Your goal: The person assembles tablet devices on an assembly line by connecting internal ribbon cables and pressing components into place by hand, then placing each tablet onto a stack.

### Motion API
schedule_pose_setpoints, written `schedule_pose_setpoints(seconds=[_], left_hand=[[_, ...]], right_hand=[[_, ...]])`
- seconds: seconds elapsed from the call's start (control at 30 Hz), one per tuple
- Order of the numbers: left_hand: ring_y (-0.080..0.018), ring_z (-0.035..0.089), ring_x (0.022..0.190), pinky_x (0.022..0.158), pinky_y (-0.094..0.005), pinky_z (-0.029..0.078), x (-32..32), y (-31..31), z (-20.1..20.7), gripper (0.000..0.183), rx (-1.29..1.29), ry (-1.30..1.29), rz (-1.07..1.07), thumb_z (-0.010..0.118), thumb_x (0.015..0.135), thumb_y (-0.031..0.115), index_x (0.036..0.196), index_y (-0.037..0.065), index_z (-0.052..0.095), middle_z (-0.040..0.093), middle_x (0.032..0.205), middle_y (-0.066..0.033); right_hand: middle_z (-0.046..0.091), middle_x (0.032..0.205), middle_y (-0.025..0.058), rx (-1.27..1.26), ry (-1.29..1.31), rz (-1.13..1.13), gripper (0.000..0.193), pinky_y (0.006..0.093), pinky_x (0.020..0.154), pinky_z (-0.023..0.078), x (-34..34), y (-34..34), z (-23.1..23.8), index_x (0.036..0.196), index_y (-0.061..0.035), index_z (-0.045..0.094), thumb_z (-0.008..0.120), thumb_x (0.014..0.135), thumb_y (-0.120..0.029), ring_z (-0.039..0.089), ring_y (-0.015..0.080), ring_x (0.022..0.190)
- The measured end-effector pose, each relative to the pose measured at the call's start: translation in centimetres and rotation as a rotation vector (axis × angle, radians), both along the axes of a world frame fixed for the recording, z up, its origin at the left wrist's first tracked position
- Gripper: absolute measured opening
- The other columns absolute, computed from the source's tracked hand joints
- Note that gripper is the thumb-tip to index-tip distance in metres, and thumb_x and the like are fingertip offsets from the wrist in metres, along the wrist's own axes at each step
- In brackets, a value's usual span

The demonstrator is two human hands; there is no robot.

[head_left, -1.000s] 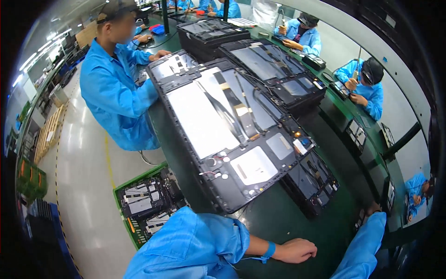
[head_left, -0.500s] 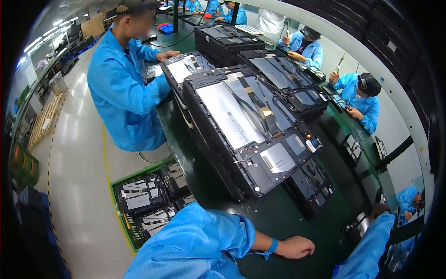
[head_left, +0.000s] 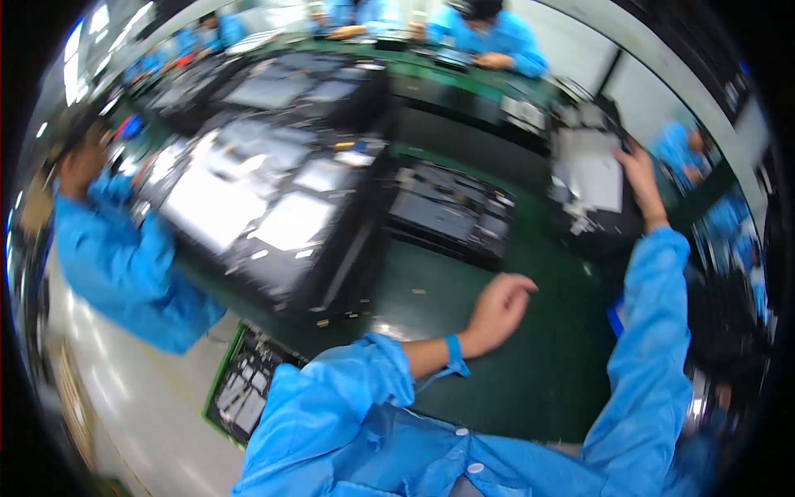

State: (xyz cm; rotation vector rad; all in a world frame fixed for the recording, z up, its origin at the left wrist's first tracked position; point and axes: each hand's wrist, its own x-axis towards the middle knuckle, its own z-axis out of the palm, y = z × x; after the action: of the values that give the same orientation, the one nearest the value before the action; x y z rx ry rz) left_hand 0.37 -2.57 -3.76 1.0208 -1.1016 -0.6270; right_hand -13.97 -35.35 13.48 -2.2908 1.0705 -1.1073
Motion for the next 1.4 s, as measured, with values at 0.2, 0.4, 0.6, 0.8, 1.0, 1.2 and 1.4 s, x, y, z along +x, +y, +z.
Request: schedule_pose_setpoints(seconds=[0.2,0.4,0.6,0.8,1.0,1.2,1.4], left_hand=[[-0.0237,0.039,0.123,0.104,-0.0343,0.031,0.2,0.2,0.8,0.050,-0.130,0.192,-0.005,0.045,0.095,0.015,0.140,0.001,0.026,0.033,0.138,-0.0151],[-0.0249,0.029,0.135,0.111,-0.0340,0.020,-1.6,3.7,1.1,0.056,0.007,0.279,-0.140,0.037,0.099,0.021,0.144,-0.005,0.017,0.026,0.147,-0.0186],[-0.0232,0.031,0.133,0.110,-0.0313,0.021,-2.4,8.0,1.0,0.056,0.345,0.206,-0.140,0.037,0.099,0.020,0.144,-0.006,0.019,0.029,0.147,-0.0191],[-0.0355,0.012,0.141,0.114,-0.0387,0.011,-1.8,10.8,1.7,0.065,0.461,-0.276,-0.299,0.041,0.096,0.016,0.144,-0.008,0.005,0.010,0.151,-0.0260],[-0.0414,0.013,0.138,0.113,-0.0441,0.010,-0.8,12.1,2.8,0.075,0.507,-0.617,-0.369,0.052,0.087,0.013,0.144,-0.007,0.007,0.013,0.149,-0.0276],[-0.0377,0.028,0.130,0.106,-0.0498,0.018,-0.3,6.0,3.8,0.043,0.284,-0.865,-0.132,0.067,0.079,0.021,0.118,0.007,0.057,0.039,0.136,-0.0179],[-0.0221,0.053,0.101,0.102,-0.0448,0.024,-0.1,4.5,3.3,0.012,-0.058,-0.826,-0.183,0.075,0.068,0.017,0.079,0.016,0.069,0.063,0.093,0.0027]], right_hand=[[0.063,0.109,0.0073,0.566,-0.460,0.053,0.044,0.0259,0.084,0.047,-2.1,10.9,-2.7,0.129,0.0016,0.049,0.056,0.087,-0.010,0.060,0.0134,0.093],[0.063,0.109,0.0081,0.972,-0.745,0.135,0.033,0.0296,0.082,0.051,-4.9,22.2,-8.5,0.124,-0.0021,0.052,0.052,0.093,-0.014,0.062,0.0162,0.094],[0.051,0.130,0.0091,1.024,-0.818,0.148,0.049,0.0299,0.099,0.040,-5.3,30.0,-12.0,0.140,-0.0011,0.034,0.046,0.095,-0.018,0.051,0.0167,0.116],[0.040,0.141,0.0151,0.966,-0.777,0.002,0.059,0.0304,0.104,0.034,-6.4,32.1,-13.8,0.143,0.0032,0.024,0.047,0.092,-0.013,0.045,0.0213,0.125],[0.031,0.146,0.0201,0.754,-0.469,-0.006,0.060,0.0357,0.112,0.017,-8.3,33.2,-17.2,0.143,0.0030,0.027,0.050,0.090,-0.012,0.023,0.0278,0.138],[0.038,0.143,0.0128,0.175,0.109,-0.106,0.042,0.0455,0.111,0.015,-7.9,33.7,-13.4,0.124,-0.0106,0.055,0.058,0.082,-0.011,0.023,0.0340,0.138],[0.051,0.130,0.0068,0.083,0.218,-0.031,0.024,0.0467,0.106,0.019,-7.3,34.1,-12.4,0.101,-0.0134,0.066,0.062,0.077,-0.011,0.029,0.0337,0.134]])
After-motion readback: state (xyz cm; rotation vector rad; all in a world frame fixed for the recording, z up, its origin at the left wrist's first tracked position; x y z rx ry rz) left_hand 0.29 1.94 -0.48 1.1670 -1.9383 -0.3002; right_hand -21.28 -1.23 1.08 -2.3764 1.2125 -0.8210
